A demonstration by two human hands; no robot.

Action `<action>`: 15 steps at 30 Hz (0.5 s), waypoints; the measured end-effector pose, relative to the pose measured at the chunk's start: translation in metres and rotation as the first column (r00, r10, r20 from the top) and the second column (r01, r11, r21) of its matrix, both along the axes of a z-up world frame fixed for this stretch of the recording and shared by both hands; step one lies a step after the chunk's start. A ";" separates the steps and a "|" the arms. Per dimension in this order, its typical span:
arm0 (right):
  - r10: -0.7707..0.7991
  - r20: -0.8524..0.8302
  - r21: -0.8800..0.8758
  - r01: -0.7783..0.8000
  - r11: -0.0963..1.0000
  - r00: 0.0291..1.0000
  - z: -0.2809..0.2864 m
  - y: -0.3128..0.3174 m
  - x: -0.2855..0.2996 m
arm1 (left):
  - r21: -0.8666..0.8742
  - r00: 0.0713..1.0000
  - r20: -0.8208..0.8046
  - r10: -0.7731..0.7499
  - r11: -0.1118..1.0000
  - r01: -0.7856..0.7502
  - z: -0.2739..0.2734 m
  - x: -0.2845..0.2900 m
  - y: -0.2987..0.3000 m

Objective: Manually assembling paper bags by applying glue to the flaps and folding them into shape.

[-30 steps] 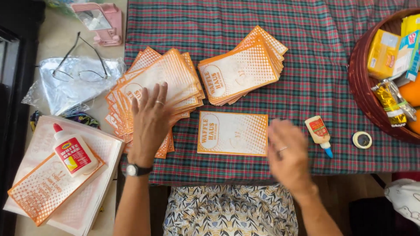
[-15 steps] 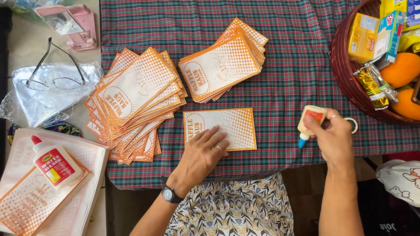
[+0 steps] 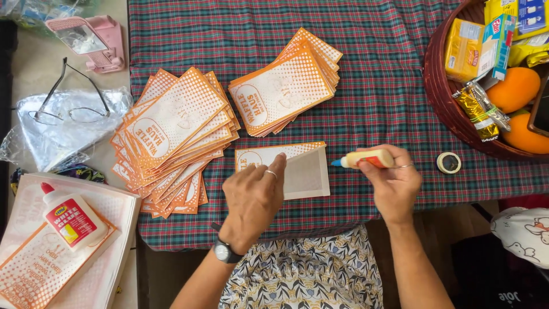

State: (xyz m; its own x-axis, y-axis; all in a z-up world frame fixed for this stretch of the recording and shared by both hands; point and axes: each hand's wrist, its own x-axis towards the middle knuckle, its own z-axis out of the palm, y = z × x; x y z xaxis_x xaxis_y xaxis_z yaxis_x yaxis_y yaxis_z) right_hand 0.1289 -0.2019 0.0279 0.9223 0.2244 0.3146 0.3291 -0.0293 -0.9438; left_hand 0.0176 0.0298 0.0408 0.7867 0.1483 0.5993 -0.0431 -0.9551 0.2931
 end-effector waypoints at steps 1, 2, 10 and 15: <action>0.002 0.001 0.002 -0.002 1.000 1.000 -0.001 0.005 0.002 | 0.002 1.000 0.001 0.002 1.000 -0.002 -0.004 0.001 -0.006; 0.024 0.053 -0.028 -0.023 0.999 0.998 -0.003 0.009 0.003 | -0.050 0.999 0.035 -0.011 0.999 0.012 -0.008 0.001 -0.013; 0.037 0.166 -0.196 -0.004 0.981 0.985 -0.018 0.004 0.004 | -0.147 0.969 -0.043 -0.245 0.961 0.236 -0.020 0.007 -0.028; -0.007 0.291 -0.161 0.056 0.985 0.957 -0.008 0.032 0.013 | -0.121 0.950 -0.251 -0.186 0.980 0.160 -0.013 0.011 -0.024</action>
